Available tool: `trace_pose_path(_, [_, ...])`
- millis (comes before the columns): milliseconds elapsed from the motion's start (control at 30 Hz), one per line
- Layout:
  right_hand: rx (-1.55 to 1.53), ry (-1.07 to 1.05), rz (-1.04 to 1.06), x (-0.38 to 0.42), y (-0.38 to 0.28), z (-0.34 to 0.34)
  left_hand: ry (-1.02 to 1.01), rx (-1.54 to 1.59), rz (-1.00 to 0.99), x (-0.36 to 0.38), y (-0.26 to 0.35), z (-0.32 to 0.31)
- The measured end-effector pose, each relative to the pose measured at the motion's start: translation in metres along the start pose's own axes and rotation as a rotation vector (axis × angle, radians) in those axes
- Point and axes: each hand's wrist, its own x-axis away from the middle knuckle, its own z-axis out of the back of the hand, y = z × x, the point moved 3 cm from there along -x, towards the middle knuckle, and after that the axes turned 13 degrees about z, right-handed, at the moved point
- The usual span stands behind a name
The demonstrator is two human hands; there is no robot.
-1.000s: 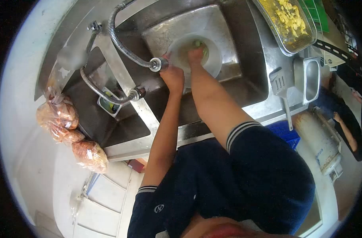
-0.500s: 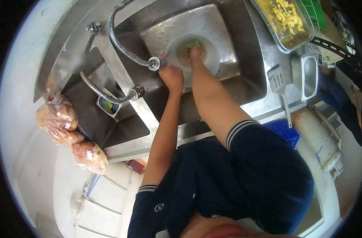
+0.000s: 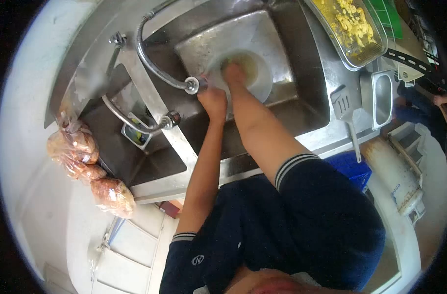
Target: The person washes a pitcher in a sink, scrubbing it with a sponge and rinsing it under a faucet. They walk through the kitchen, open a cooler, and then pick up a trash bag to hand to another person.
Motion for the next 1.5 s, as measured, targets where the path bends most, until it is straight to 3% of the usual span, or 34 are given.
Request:
trace_pose_path(67, [0.050,-0.055,0.027,-0.001,-0.010,0.005,0.049,-0.051,-0.056,-0.006,-0.006,-0.004])
trace_pose_path(133, [0.034,0.151,-0.105,0.006,-0.008,0.022,0.395,0.098,-0.196,-0.010,-0.005,-0.006])
trace_pose_path(167, [0.044,0.152,-0.108,0.007,-0.005,0.026,0.393,0.106,-0.189,-0.007,-0.003,-0.004])
trace_pose_path(233, [-0.078,0.139,-0.292,0.019,0.005,0.027,0.157,0.014,0.016,-0.001,-0.007,-0.002])
trace_pose_path(267, [-0.077,0.139,-0.293,0.022,0.004,0.028,0.359,0.247,-0.142,-0.012,0.005,0.000])
trace_pose_path(300, [-0.096,0.138,-0.261,0.022,0.004,0.032,0.362,0.258,-0.145,-0.009,0.006,0.005])
trace_pose_path(367, [-0.108,0.147,-0.224,0.007,0.010,0.036,-0.121,0.059,0.154,-0.004,-0.001,0.004])
trace_pose_path(500, [0.012,0.130,0.106,-0.038,0.043,-0.035,0.021,-0.005,0.028,-0.006,-0.006,0.001])
trace_pose_path(567, [-0.030,0.213,0.208,-0.061,0.053,-0.079,-0.428,-0.534,0.318,-0.005,-0.020,-0.012])
trace_pose_path(600, [-0.038,0.318,0.241,-0.078,0.067,-0.109,-0.420,-0.448,0.317,-0.001,-0.032,-0.015])
trace_pose_path(633, [-0.106,0.352,0.070,-0.037,0.041,-0.046,-0.415,-0.348,0.299,0.005,-0.038,-0.020])
trace_pose_path(667, [-0.262,0.650,0.016,-0.043,0.051,-0.060,-0.327,-0.254,0.242,0.002,-0.009,-0.006])
trace_pose_path(700, [-0.163,0.356,-0.002,-0.015,0.024,-0.016,-0.137,-0.147,0.102,0.001,-0.007,-0.007])
trace_pose_path(733, [-0.036,0.229,0.174,-0.008,0.011,-0.007,0.068,-0.045,-0.025,0.000,-0.015,-0.010])
trace_pose_path(767, [-0.064,0.006,0.261,-0.017,0.002,-0.012,0.066,-0.099,-0.106,-0.001,-0.027,-0.018])
trace_pose_path(833, [-0.049,-0.238,0.256,-0.010,-0.010,-0.013,0.092,-0.151,-0.197,-0.007,-0.031,-0.017])
trace_pose_path(933, [0.146,-0.110,0.411,-0.004,0.003,-0.045,0.049,-0.101,-0.063,-0.002,-0.027,-0.018])
trace_pose_path(1000, [0.225,-0.365,0.109,0.013,0.008,-0.031,0.017,0.050,0.013,-0.007,-0.036,-0.021])
trace_pose_path(1033, [0.220,-0.357,0.105,0.014,0.004,-0.015,0.015,0.052,0.003,-0.006,-0.035,-0.023])
trace_pose_path(1100, [0.417,-0.823,-0.233,0.033,-0.014,0.038,-0.035,0.149,0.032,-0.006,-0.026,-0.016])
trace_pose_path(1133, [0.409,-0.818,-0.224,0.048,-0.027,0.066,-0.029,0.142,0.023,-0.006,-0.020,-0.010])
trace_pose_path(1200, [0.450,-0.380,-0.011,0.072,-0.043,0.123,-0.024,0.165,-0.076,-0.004,-0.002,-0.001])
trace_pose_path(1333, [0.174,0.575,0.091,0.019,-0.006,0.033,0.052,0.059,-0.027,0.000,-0.035,-0.017])
trace_pose_path(1400, [0.076,0.717,0.197,0.011,0.000,0.010,0.046,-0.082,0.019,0.002,-0.011,-0.006])
trace_pose_path(1467, [-0.052,0.432,0.106,0.002,0.000,0.003,0.036,-0.099,-0.051,0.000,-0.075,-0.038])
trace_pose_path(1500, [-0.125,0.667,-0.255,0.022,-0.018,0.020,0.040,-0.140,-0.085,-0.005,-0.093,-0.052])
